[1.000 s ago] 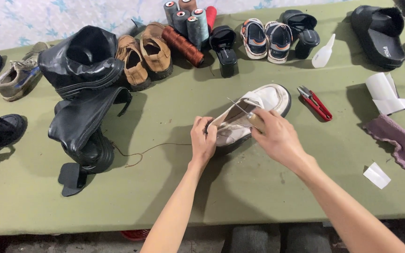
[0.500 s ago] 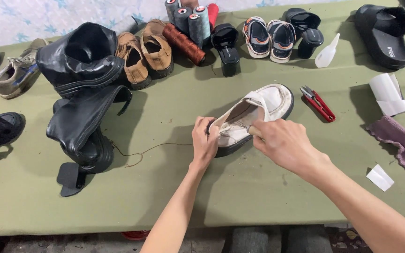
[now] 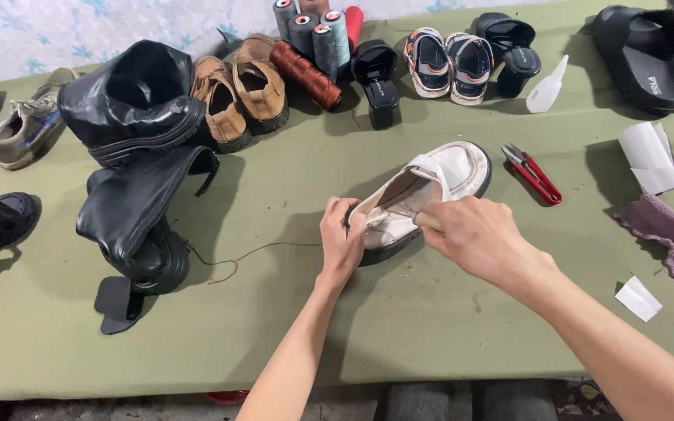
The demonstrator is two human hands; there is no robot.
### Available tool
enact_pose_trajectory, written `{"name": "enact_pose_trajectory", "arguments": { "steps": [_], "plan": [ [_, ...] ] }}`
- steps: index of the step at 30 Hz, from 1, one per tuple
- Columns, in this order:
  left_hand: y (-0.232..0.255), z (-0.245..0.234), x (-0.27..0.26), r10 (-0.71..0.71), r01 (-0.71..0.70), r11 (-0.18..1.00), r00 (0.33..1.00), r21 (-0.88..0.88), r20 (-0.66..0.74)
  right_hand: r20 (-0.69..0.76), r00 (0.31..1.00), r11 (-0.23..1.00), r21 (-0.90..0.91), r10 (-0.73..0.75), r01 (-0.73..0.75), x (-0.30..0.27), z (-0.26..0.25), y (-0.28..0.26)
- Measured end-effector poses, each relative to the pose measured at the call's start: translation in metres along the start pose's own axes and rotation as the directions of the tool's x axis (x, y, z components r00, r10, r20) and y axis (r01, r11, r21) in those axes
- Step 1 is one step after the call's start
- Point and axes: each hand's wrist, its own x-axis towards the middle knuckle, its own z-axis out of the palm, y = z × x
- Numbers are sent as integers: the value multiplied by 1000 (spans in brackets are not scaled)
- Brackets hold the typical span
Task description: The person is repairing a white slip-on shoe by hand-sewing the sole to the upper. They use a needle and thread to stitch along the edge of the shoe, pulling the thread tight after each stitch. The person also uses a small tool to help push the needle through the thick sole material.
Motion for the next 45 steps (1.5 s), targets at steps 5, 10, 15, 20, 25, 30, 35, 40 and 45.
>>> {"name": "enact_pose_trajectory", "arguments": {
  "steps": [5, 10, 15, 20, 25, 30, 35, 40, 45],
  "plan": [
    [-1, -1, 1, -13, 13, 1000, 1000, 5, 0, -32, 999, 999, -35, -35, 34, 4, 8, 2],
    [1, -1, 1, -10, 10, 1000, 1000, 20, 6, -62, 997, 995, -91, -55, 50, 1, 11, -3],
    [1, -1, 1, -8, 8, 1000, 1000, 22, 5, -88, 993, 990, -119, -84, 73, -1, 17, -9],
    [4, -2, 1, -2, 2, 1000, 1000, 13, 7, -92, 991, 986, -142, -100, 86, 0, 16, -10],
    [1, -2, 0, 25, -25, 1000, 1000, 19, 9, -90, 991, 985, -146, -101, 87, 0, 20, -10],
    [0, 0, 0, 40, -40, 999, 999, 16, -5, -107, 988, 974, -207, -111, 87, -1, 32, -9],
    [2, 1, -8, 233, -228, 968, 971, 108, -43, -193, 978, 978, -204, -80, 40, -14, 75, -1],
    [9, 0, -22, 535, -507, 815, 845, 280, -27, -318, 943, 978, -205, -99, 34, -39, 110, 16],
    [40, 0, -41, 752, -725, 609, 656, 320, 55, -489, 862, 985, -158, -136, 66, -63, 135, 41]
  ]
}}
